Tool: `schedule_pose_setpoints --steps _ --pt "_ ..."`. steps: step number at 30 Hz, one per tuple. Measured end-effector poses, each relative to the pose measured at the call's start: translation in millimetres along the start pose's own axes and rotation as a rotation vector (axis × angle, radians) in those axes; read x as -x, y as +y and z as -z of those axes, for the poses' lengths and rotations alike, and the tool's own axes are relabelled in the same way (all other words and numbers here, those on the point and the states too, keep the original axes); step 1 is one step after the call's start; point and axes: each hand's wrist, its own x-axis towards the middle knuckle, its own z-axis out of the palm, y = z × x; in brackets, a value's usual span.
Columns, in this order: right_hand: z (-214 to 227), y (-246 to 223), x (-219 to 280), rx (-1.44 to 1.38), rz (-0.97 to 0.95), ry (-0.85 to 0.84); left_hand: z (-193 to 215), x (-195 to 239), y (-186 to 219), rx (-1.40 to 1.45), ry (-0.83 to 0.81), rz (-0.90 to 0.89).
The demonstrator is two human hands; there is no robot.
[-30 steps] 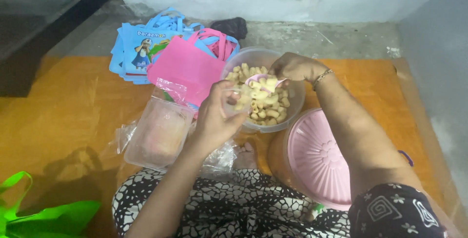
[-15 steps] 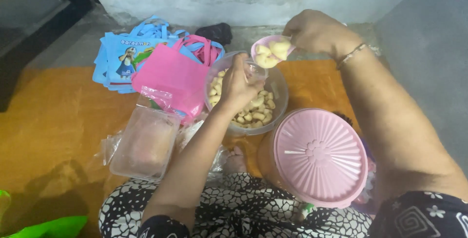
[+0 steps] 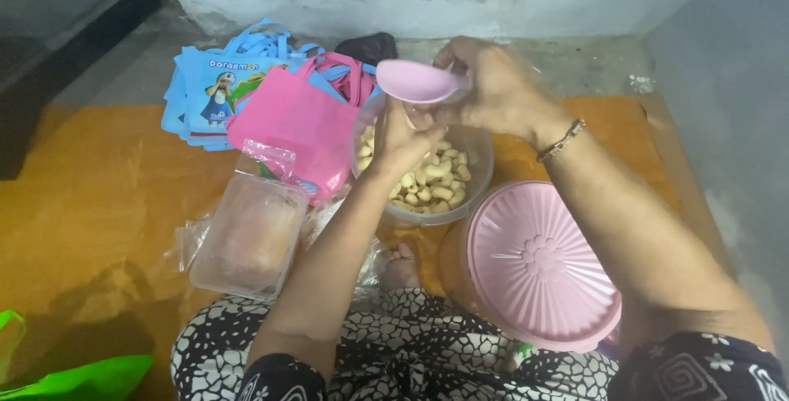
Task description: Packaging snacks from large containers into small plastic bags using a scoop while sitting on the floor.
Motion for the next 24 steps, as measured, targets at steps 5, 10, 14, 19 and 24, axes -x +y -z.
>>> schedule_pose_setpoints --steps 5,10,14,19,24 --pt "-37 24 -1 -0.055 -0.055 -0.089 12 10 22 -0.005 -0.041 -0.268" --pt "-32 48 -5 -0.1 0.083 0.035 34 0 9 0.326 -0.274 -0.051" --pt "-25 6 12 0.103 0.022 -0.035 30 13 34 -0.127 -0.232 -0.132" --pt "-36 12 13 -0.283 0.064 -0.068 17 14 7 -0.24 -0.097 -0.106" --pt "-13 20 12 -0.134 -0.24 -0.068 45 16 -1 0.177 0.06 0.049"
